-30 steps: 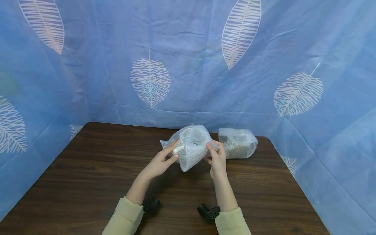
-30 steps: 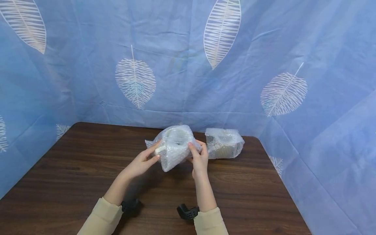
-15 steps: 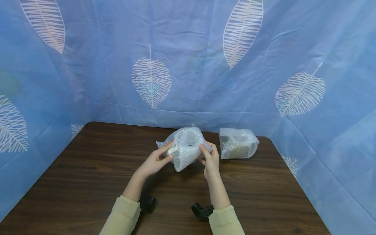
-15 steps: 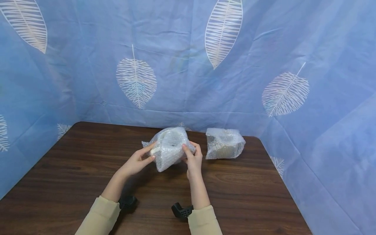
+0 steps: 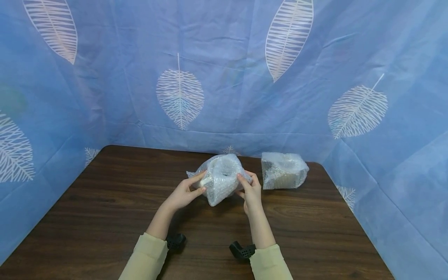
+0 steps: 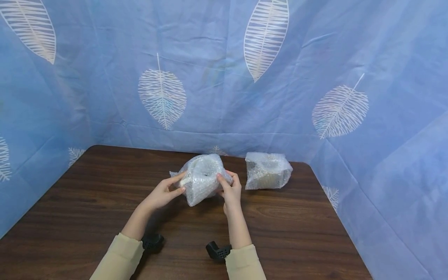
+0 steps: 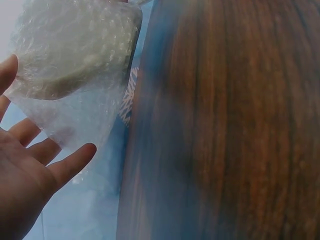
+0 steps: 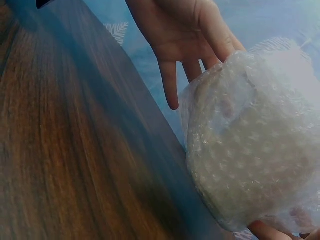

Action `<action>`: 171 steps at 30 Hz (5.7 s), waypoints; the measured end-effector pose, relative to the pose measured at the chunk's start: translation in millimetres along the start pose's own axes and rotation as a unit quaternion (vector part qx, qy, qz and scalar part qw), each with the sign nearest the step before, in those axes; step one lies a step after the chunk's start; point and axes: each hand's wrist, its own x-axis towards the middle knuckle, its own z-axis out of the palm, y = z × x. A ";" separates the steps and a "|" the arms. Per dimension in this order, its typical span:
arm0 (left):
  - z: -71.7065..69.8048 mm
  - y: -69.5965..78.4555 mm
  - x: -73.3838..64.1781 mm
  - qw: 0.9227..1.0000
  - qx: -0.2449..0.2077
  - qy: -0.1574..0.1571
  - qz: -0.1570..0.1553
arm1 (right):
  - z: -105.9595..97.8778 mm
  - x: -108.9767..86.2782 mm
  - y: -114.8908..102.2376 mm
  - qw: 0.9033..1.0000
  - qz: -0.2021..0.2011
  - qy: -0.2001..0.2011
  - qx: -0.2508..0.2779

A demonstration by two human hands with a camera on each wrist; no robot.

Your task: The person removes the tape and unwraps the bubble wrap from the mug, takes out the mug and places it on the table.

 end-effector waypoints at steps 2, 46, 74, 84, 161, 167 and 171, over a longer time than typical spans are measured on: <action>0.3 -1.2 0.0 1.000 0.001 0.000 -0.004 | -0.2 0.3 1.0 1.000 0.003 0.001 -0.001; 1.3 -3.5 -5.0 0.997 0.015 -0.012 -0.077 | -6.6 3.8 5.8 0.994 0.029 0.003 -0.101; -0.5 -7.1 -2.6 0.994 0.031 -0.006 -0.104 | 4.5 1.5 -30.6 0.901 -0.189 -0.030 -0.390; 2.0 -6.6 -0.2 0.992 0.022 0.038 -0.119 | 18.6 0.3 -43.1 0.858 -0.233 -0.086 -0.448; 13.7 -2.4 -2.0 0.993 0.011 0.038 -0.114 | 47.0 13.2 -35.2 0.846 -0.176 -0.270 -0.425; 13.0 -3.2 -3.0 0.991 0.004 0.043 -0.124 | 43.1 14.3 -43.4 0.875 -0.132 -0.303 -0.355; 14.2 -4.2 -1.2 0.991 -0.007 0.059 -0.119 | 42.1 11.4 -51.1 0.887 -0.108 -0.301 -0.333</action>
